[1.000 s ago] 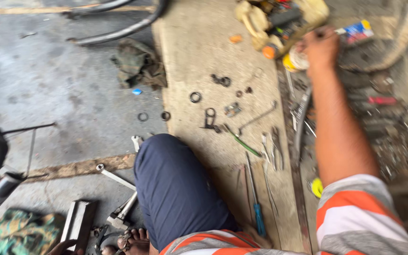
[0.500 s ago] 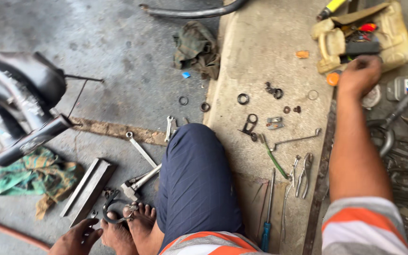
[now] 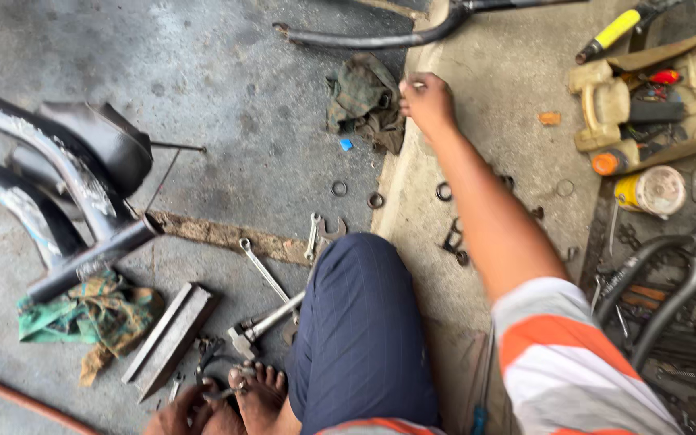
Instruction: The person cleans and reassembles a bicycle fender and fork by hand using a cloth and pliers, handling various small nuts and bolts on the floor.
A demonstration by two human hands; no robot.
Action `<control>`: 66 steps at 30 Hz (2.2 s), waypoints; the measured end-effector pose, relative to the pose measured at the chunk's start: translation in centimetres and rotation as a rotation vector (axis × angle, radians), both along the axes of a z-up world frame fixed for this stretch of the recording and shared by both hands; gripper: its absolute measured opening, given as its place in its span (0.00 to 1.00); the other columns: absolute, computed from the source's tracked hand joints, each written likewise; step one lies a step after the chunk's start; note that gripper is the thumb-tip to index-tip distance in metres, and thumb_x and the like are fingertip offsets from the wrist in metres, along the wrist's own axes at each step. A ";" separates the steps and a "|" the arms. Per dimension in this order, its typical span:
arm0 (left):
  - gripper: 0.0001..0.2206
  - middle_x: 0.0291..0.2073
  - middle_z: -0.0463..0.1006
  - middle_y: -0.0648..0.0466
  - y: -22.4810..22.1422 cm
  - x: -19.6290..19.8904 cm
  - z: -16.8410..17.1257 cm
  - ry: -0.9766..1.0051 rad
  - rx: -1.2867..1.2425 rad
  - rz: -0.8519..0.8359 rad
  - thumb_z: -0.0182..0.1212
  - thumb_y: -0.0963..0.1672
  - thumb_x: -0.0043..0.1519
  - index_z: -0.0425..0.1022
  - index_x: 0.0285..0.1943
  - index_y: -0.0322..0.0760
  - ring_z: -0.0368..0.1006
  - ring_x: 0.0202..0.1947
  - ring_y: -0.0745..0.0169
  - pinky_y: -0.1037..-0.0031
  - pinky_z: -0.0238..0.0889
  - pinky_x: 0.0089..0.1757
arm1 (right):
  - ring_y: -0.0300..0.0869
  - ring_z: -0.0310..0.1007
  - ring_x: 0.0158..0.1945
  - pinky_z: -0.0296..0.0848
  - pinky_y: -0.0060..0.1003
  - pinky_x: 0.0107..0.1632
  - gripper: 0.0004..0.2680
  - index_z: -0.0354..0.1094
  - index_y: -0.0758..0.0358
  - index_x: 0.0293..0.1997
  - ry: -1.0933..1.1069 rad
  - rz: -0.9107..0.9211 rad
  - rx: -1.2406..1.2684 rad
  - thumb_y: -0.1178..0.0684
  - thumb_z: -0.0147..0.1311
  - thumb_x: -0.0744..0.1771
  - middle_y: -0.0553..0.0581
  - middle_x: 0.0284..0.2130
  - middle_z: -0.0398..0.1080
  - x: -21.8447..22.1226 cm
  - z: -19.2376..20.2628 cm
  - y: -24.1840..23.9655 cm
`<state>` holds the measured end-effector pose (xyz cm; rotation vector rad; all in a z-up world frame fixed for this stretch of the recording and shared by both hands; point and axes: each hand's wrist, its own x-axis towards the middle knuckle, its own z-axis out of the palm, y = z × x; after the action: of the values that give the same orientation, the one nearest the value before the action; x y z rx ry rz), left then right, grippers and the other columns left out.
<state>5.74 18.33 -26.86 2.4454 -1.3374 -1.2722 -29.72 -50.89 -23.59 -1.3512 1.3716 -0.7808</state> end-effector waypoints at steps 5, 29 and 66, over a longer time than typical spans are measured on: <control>0.21 0.36 0.88 0.51 -1.6 0.8 0.0 0.005 0.103 0.094 0.68 0.51 0.55 0.79 0.57 0.50 0.86 0.40 0.58 0.67 0.77 0.46 | 0.56 0.80 0.41 0.82 0.51 0.44 0.24 0.66 0.68 0.59 -0.266 -0.446 0.342 0.35 0.58 0.66 0.69 0.50 0.74 7.1 -3.2 -8.5; 0.16 0.41 0.86 0.49 -12.5 -4.4 12.9 -0.112 -0.543 0.144 0.68 0.42 0.54 0.82 0.52 0.41 0.84 0.43 0.60 0.68 0.75 0.48 | 0.45 0.80 0.39 0.82 0.39 0.44 0.11 0.66 0.66 0.49 -0.496 0.145 -0.169 0.48 0.54 0.70 0.62 0.37 0.77 -1.7 21.0 12.6; 0.16 0.20 0.68 0.56 -23.8 -15.0 23.2 0.850 -0.595 0.532 0.69 0.45 0.59 0.66 0.46 0.34 0.64 0.13 0.67 0.72 0.58 0.17 | 0.39 0.71 0.29 0.73 0.33 0.34 0.18 0.67 0.66 0.60 -0.451 0.364 0.006 0.40 0.48 0.71 0.55 0.28 0.72 4.4 23.9 25.1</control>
<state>-9.30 -5.45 -3.69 1.4234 -0.6308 -1.2720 -25.30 -25.81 0.35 -1.2741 0.7496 -0.7705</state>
